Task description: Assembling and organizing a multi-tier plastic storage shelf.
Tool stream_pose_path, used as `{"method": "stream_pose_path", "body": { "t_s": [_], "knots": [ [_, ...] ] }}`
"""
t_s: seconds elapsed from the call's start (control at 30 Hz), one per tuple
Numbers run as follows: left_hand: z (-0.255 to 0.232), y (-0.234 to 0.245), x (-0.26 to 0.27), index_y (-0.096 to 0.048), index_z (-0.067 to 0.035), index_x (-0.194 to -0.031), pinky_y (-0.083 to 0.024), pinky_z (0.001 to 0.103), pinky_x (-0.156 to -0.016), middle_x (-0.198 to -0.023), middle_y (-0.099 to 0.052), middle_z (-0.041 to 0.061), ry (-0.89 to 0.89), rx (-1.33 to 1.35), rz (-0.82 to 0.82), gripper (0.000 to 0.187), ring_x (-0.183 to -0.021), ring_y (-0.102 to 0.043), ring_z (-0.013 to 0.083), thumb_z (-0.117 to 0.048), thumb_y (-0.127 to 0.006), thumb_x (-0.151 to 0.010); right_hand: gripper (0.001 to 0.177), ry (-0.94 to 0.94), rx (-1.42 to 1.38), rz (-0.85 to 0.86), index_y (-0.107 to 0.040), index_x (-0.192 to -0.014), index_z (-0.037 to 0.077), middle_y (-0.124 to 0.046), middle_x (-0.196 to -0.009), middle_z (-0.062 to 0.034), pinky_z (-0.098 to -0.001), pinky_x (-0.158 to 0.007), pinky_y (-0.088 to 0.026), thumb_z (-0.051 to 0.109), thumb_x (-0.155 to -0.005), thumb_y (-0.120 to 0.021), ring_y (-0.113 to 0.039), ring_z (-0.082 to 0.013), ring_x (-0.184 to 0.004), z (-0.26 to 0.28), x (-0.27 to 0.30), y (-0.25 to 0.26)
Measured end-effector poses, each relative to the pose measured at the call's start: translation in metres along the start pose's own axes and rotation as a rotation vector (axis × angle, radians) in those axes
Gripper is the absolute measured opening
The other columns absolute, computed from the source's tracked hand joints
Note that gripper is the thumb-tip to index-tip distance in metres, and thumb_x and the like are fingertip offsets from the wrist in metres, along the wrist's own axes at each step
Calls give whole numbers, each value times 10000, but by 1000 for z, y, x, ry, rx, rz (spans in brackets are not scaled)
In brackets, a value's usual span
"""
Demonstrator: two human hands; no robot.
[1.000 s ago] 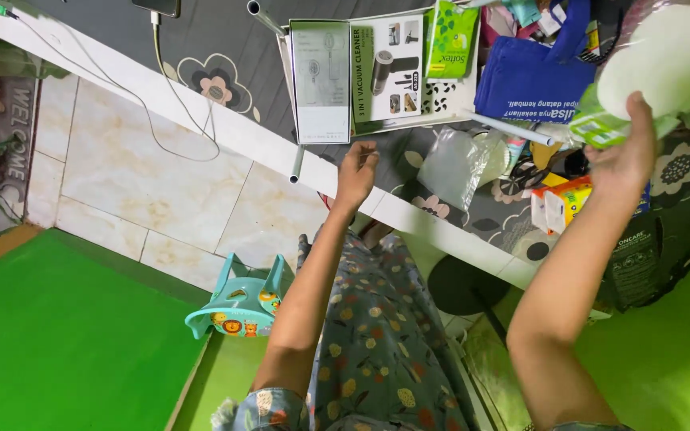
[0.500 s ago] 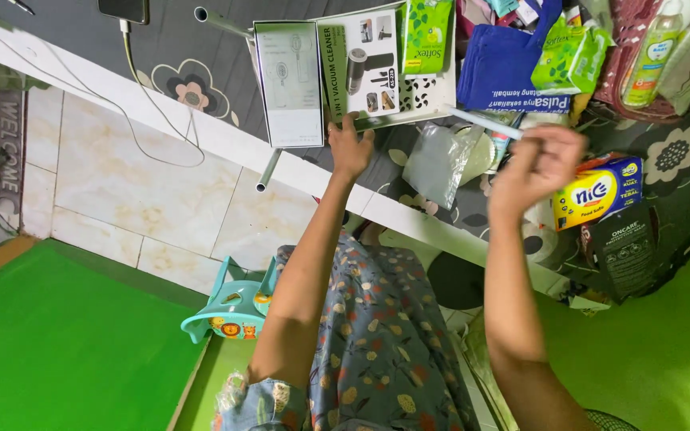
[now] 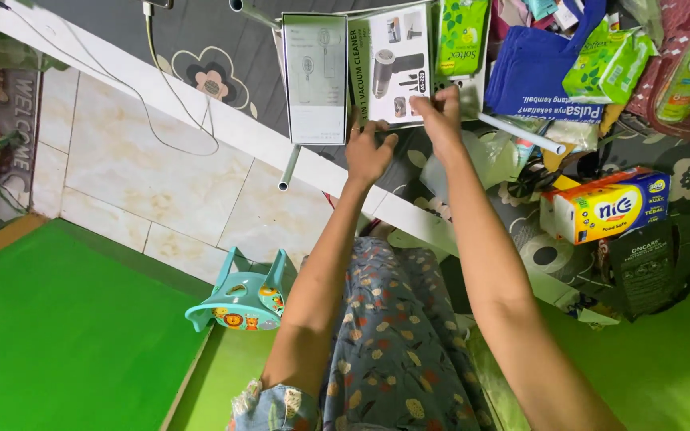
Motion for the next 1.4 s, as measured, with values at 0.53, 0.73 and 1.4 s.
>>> {"method": "stream_pose_path", "body": {
  "t_s": [0.53, 0.73, 1.4],
  "knots": [
    [36, -20, 78, -582, -22, -1222, -539, 343, -920, -1160, -692, 148, 74, 522, 71, 263, -1097, -674, 227, -85, -613, -968, 457, 780, -151, -436, -437, -1287, 81, -581, -1292, -109, -354, -1042, -516, 293, -1083, -786, -598, -185, -1178, 178, 184, 162],
    [34, -34, 70, -624, -11, -1165, -544, 318, -886, -1086, -724, 126, 67, 493, 102, 206, -997, -689, 196, -90, -606, -976, 557, 325, -236, -1004, -431, -1219, 81, -630, -1300, -119, -558, -1002, -548, 510, -993, -704, -627, -250, -1186, 69, 170, 275],
    [40, -57, 82, -610, -8, -1183, -549, 320, -901, -1116, -722, 117, 97, 460, 118, 229, -1007, -693, 192, -92, -624, -970, 360, 468, 184, -838, -444, -1386, -8, -495, -1302, -136, -359, -1073, -464, 13, -1032, -507, -534, -221, -1154, 55, 179, 149]
  ]
}}
Point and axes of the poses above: each hand's wrist, its own x-axis away from the middle knuckle, its own y-axis out of the back of the hand, z = x × y, the point moved 1 cm from there along -x, towards the middle knuckle
